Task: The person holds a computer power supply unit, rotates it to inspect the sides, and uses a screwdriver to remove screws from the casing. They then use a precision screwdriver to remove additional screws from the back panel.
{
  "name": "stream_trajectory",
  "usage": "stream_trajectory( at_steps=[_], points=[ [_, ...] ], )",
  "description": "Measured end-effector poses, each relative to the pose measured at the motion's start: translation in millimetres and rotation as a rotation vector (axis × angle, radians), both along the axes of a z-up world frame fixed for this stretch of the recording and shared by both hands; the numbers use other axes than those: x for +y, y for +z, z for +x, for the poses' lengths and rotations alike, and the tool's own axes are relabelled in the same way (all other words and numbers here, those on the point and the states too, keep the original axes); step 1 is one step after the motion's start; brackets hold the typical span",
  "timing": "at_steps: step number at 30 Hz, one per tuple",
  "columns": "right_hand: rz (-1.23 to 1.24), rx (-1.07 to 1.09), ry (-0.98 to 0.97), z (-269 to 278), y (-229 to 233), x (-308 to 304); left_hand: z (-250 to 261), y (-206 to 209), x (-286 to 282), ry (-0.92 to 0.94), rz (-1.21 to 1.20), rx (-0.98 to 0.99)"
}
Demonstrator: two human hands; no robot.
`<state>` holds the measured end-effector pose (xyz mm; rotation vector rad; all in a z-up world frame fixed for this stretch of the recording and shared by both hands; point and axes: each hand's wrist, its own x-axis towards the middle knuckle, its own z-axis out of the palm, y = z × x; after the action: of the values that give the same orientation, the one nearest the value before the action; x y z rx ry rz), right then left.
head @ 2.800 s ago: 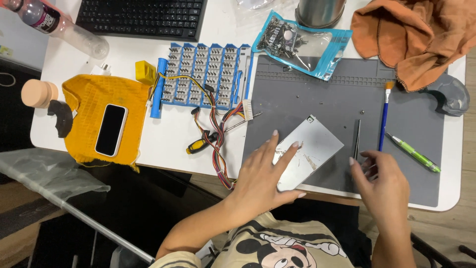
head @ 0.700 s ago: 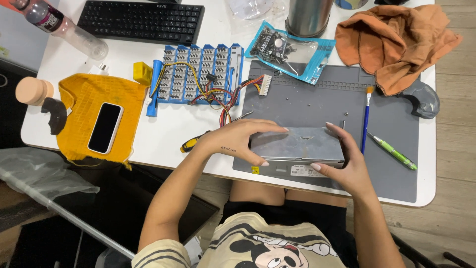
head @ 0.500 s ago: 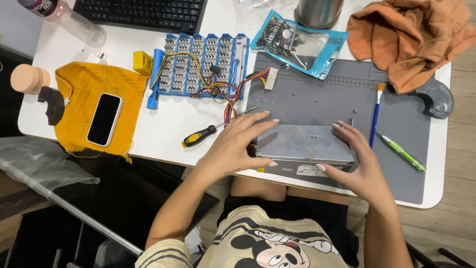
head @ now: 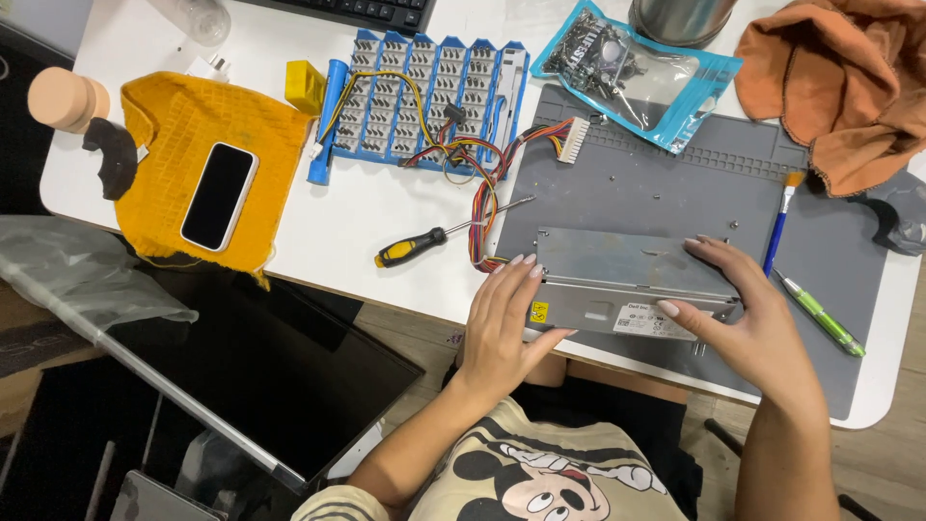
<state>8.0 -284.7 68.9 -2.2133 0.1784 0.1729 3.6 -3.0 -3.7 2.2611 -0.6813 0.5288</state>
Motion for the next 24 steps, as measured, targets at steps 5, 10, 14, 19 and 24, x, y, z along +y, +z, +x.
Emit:
stream_trajectory(
  at_steps=[5,10,14,19,24],
  points=[
    [0.078,-0.044,-0.154,-6,-4,16,13,16,-5,-0.013,-0.064,-0.001],
    [0.211,-0.246,-0.241,-13,-31,28,18,17,-19,0.004,-0.176,0.002],
    [0.273,-0.338,-0.257,-18,-38,36,22,18,-24,-0.035,0.054,-0.153],
    [0.308,-0.352,-0.249,-36,-39,37,48,25,-5,-0.211,0.023,-0.068],
    [0.269,-0.358,-0.134,-56,-55,34,65,44,12,-0.335,0.063,0.148]
  ],
)
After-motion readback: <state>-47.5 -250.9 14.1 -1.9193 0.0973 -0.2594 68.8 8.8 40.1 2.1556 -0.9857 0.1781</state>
